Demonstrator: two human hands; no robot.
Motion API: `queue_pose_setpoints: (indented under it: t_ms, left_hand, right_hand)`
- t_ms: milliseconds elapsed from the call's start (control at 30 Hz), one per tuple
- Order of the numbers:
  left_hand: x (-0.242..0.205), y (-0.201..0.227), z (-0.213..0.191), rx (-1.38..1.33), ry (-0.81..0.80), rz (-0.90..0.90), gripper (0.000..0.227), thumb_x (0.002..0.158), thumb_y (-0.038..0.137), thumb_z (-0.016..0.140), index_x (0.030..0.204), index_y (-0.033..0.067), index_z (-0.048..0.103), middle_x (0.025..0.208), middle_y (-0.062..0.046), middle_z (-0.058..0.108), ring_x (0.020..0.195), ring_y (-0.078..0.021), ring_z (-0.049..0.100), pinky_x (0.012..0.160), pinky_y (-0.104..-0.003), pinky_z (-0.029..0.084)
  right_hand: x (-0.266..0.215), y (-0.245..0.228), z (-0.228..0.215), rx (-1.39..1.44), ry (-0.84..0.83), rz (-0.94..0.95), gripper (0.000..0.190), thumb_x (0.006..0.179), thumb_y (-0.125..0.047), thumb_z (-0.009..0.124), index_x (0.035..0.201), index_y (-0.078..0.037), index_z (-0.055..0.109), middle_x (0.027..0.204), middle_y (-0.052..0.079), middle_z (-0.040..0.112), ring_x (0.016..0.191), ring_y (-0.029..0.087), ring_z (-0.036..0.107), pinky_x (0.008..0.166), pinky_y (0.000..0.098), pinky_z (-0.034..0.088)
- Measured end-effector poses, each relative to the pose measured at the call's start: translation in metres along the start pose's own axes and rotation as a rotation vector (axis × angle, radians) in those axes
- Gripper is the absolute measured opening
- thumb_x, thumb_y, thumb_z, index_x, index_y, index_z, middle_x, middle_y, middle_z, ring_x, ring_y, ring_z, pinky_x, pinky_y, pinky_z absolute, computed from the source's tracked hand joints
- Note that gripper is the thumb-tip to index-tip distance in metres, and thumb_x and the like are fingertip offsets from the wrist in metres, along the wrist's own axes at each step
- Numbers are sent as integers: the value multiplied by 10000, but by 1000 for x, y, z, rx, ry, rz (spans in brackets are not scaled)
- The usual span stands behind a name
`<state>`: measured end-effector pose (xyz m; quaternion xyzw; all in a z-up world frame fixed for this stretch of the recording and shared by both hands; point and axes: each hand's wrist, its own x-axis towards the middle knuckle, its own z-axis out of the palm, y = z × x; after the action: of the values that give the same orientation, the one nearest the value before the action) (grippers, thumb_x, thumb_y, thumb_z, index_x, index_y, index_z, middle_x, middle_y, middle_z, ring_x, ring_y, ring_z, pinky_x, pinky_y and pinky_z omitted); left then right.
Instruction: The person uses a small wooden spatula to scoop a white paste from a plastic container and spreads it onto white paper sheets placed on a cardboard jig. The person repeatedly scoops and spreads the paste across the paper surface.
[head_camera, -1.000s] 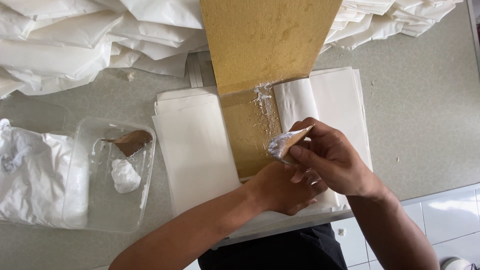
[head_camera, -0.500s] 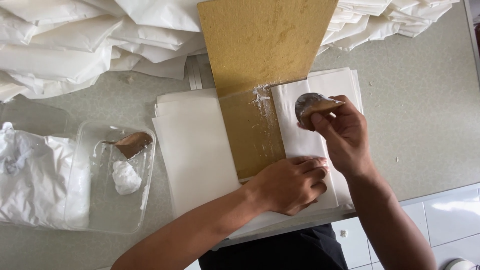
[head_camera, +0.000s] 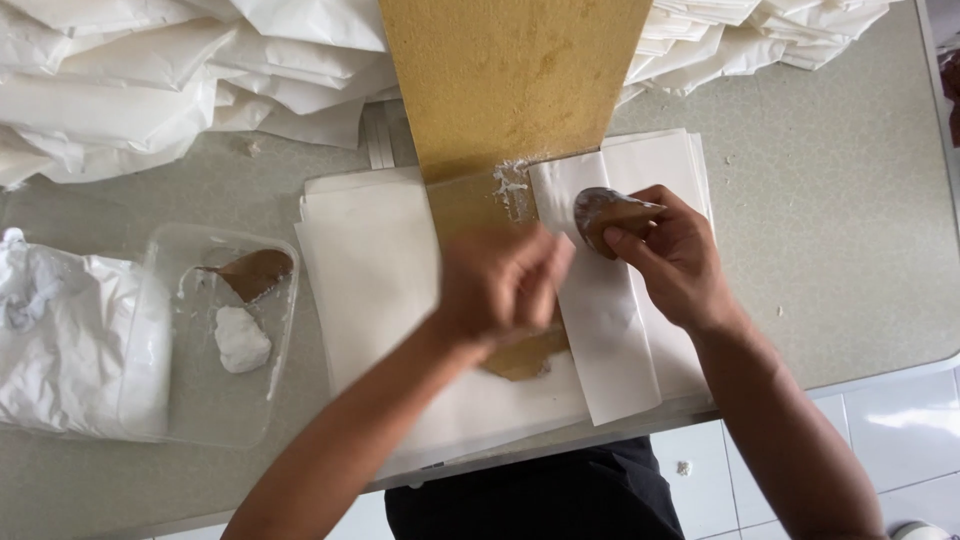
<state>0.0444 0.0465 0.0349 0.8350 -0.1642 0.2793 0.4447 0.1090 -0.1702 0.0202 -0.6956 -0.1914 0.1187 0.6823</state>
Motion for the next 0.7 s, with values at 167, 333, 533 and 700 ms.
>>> queue_pose_setpoints:
  t_ms: [167,333,533,700]
  left_hand:
    - [29,-37,-13,87,108,85,239,1041,240,506,855,170,640,638,30,540,598,-178,573,617,-307,522]
    - [48,-34,-16,-69,-42,39,170,1055,97,462,1125,148,609,900,12,677,798,-212,668,709,-352,576]
    - [70,-22,-10,-268,-504,-204,239,1016,-52,375,1208,46,479,1144,-205,734,994,-456,698,849,-563,538]
    - [75,-29,-2,-236,-673,-314,237,993,-58,380,1193,26,477,1112,-256,752,1064,-464,714,917,-566,543]
  right_hand:
    - [13,-7,-12,-24,-226,67,89,870,95,686,935,46,650,722,62,598,687,104,589,626,233,468]
    - [25,6,-27,-26,-448,89,111,824,85,697,818,-24,679,728,68,634,692,129,592,630,265,461]
    - [23,-8,-18,20,-504,-12,143,749,73,654,844,-31,627,808,109,670,709,134,585,616,265,420]
    - [14,-16,-7,-309,-317,-224,169,731,46,692,886,-16,719,526,22,473,474,93,407,481,253,375]
